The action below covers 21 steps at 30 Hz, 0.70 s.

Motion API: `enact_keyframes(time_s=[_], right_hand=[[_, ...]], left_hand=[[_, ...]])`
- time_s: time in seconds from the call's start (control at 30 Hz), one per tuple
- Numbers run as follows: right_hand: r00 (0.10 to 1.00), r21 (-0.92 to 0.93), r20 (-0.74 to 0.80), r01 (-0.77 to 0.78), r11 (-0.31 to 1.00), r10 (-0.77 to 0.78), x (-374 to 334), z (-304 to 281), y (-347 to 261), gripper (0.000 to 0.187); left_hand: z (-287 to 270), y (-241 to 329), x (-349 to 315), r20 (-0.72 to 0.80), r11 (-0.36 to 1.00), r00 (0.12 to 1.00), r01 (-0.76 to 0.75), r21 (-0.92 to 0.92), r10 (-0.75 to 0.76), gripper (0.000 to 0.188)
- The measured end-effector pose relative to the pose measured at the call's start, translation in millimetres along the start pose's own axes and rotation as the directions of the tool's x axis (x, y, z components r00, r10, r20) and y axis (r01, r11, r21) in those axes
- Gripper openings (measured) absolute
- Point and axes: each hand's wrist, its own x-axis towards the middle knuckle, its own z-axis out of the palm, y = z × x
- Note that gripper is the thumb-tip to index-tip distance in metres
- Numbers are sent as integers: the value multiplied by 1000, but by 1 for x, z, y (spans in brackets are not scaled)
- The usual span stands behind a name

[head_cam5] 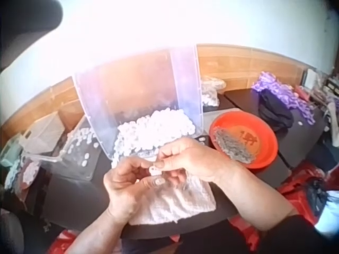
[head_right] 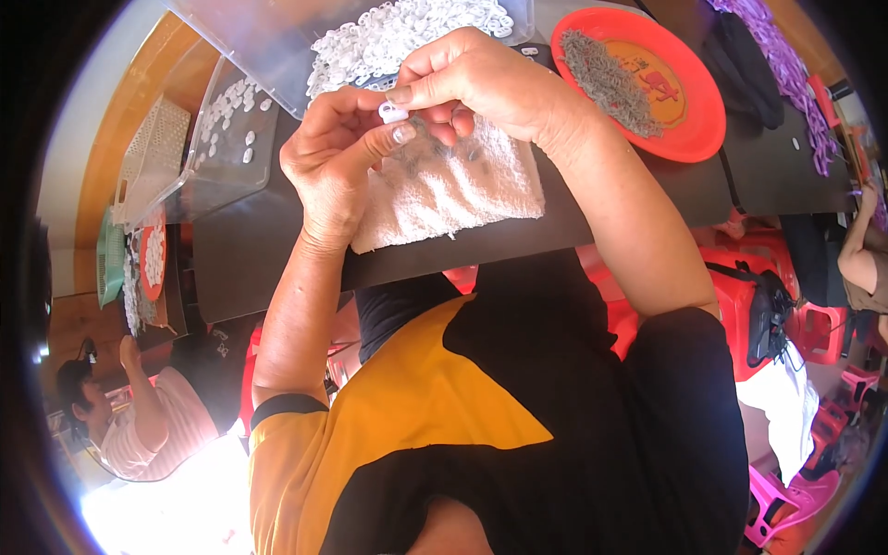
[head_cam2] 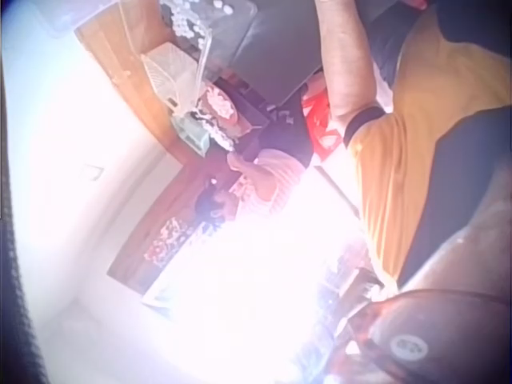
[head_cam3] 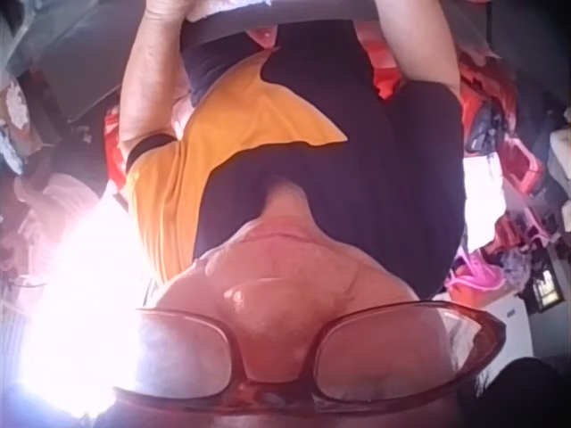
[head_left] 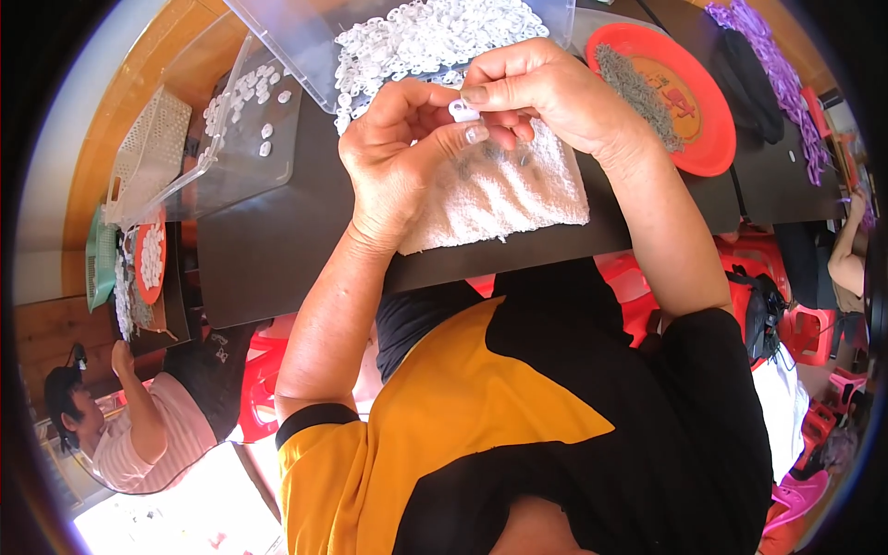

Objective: Handling and inspecting small white plastic components on a workbench.

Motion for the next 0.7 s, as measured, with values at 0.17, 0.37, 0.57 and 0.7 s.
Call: enact_keyframes(time_s=[0.17,0.37,0.57,0.7], right_hand=[[1000,23,-8,-1,1000,2,1,2,4,22],[999,17,-45,11,1000,-11,0,5,2,22],[998,32,-61,27,999,-25,0,3,1,23],[998,-14,-51,28,1000,-29,-1,3,-2,23]], left_hand=[[-1,4,-2,8,999,999,40,-29,-39,24],[-2,-2,-2,27,1000,1000,-7,-17,8,23],[1,-2,-2,-4,1000,1000,-26,-13,26,28],[5,0,-1,5,999,999,-31,-29,31,30]])
